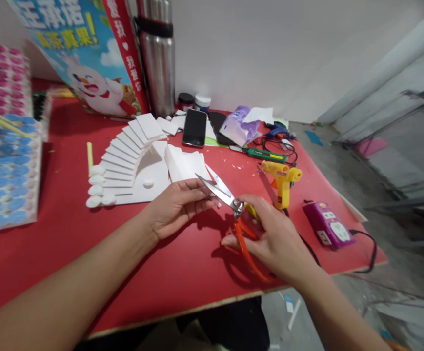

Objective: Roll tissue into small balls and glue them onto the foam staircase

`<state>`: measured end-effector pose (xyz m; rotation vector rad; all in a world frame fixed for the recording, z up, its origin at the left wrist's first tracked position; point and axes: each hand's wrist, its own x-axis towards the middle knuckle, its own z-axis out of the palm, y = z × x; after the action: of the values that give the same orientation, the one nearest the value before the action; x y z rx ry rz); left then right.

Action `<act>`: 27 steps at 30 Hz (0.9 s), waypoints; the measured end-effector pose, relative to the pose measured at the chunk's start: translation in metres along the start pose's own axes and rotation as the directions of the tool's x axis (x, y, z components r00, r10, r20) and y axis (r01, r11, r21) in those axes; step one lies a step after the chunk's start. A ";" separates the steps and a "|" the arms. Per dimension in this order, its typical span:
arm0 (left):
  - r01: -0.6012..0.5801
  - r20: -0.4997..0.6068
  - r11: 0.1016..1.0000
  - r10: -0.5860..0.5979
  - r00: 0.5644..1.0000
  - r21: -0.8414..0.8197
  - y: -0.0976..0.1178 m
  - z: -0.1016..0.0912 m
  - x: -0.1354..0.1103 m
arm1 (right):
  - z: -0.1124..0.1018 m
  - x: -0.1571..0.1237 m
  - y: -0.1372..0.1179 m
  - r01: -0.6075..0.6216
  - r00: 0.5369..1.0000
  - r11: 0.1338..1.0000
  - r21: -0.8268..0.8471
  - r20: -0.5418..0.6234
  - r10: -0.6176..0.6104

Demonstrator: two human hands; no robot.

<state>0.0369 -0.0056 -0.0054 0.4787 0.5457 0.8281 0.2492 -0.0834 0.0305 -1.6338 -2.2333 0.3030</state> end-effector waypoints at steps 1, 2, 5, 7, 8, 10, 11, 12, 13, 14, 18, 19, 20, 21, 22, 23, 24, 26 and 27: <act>0.002 -0.001 1.000 -0.002 1.000 -0.002 0.000 0.001 0.000 | 0.001 0.000 0.001 0.005 1.000 1.000 0.000 -0.004 -0.005; 0.003 -0.001 1.000 -0.003 1.000 -0.003 0.000 0.001 0.000 | 0.001 -0.001 0.001 0.011 1.000 1.000 -0.002 -0.007 -0.011; 0.010 -0.003 1.000 -0.010 1.000 0.002 0.000 0.001 0.000 | 0.004 -0.005 0.002 0.022 0.999 1.000 -0.007 -0.033 -0.022; 0.018 -0.013 1.000 -0.018 1.000 -0.006 0.000 0.001 0.000 | 0.006 -0.007 0.002 0.009 0.999 1.000 0.008 -0.044 -0.008; 0.022 -0.020 1.000 -0.022 1.000 -0.011 0.000 0.001 0.000 | 0.006 -0.009 0.002 -0.009 0.999 1.000 0.023 -0.045 0.010; 0.033 -0.031 0.999 -0.034 0.999 -0.020 0.000 0.002 0.000 | 0.007 -0.009 0.003 -0.076 0.996 0.994 0.075 -0.050 0.080; 0.040 -0.033 0.999 -0.041 0.999 -0.020 0.001 0.002 -0.001 | 0.007 -0.008 0.004 -0.128 0.990 0.986 0.107 -0.054 0.134; 0.046 -0.029 0.999 -0.046 0.999 -0.017 0.001 0.002 -0.001 | 0.006 -0.006 0.007 -0.189 0.978 0.972 0.137 -0.059 0.198; 0.046 -0.021 0.999 -0.047 0.999 -0.014 0.001 0.002 -0.001 | 0.005 -0.002 0.010 -0.255 0.961 0.954 0.161 -0.064 0.268; 0.043 -0.008 0.999 -0.043 0.999 -0.012 0.002 0.002 -0.001 | 0.004 0.002 0.013 -0.318 0.941 0.932 0.172 -0.064 0.333; 0.028 0.051 1.000 -0.027 0.998 -0.007 0.004 0.001 -0.002 | 0.000 0.026 0.022 -0.461 0.884 0.887 0.035 -0.063 0.463; 0.031 0.061 1.000 -0.030 0.998 -0.004 0.004 0.000 -0.002 | 0.000 0.031 0.022 -0.470 0.881 0.882 -0.031 -0.064 0.468; 0.034 0.069 0.999 -0.033 0.997 -0.001 0.005 0.000 -0.002 | 0.001 0.037 0.021 -0.474 0.880 0.875 -0.096 -0.061 0.471; 0.035 0.073 0.999 -0.035 0.997 0.003 0.005 0.000 -0.002 | 0.002 0.042 0.020 -0.476 0.879 0.866 -0.155 -0.052 0.474; 0.035 0.075 0.999 -0.035 0.997 0.009 0.005 0.000 -0.002 | 0.004 0.045 0.017 -0.474 0.878 0.857 -0.203 -0.033 0.478; 0.033 0.076 0.999 -0.034 0.997 0.018 0.005 0.000 -0.002 | 0.006 0.049 0.014 -0.471 0.875 0.848 -0.242 -0.011 0.483; 0.029 0.074 0.999 -0.031 0.997 0.028 0.005 0.000 -0.002 | 0.008 0.051 0.011 -0.464 0.875 0.842 -0.274 0.010 0.485; 0.010 0.071 0.998 -0.014 0.997 0.062 0.005 0.000 -0.002 | 0.011 0.053 0.006 -0.428 0.885 0.841 -0.331 0.035 0.464; -0.008 0.070 0.996 0.002 0.998 0.087 0.004 0.000 -0.002 | 0.011 0.052 0.005 -0.400 0.896 0.845 -0.355 0.042 0.441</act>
<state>0.0330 -0.0047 -0.0023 0.5865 0.5178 0.7915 0.2349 -0.0319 0.0267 -2.3582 -2.0708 0.1310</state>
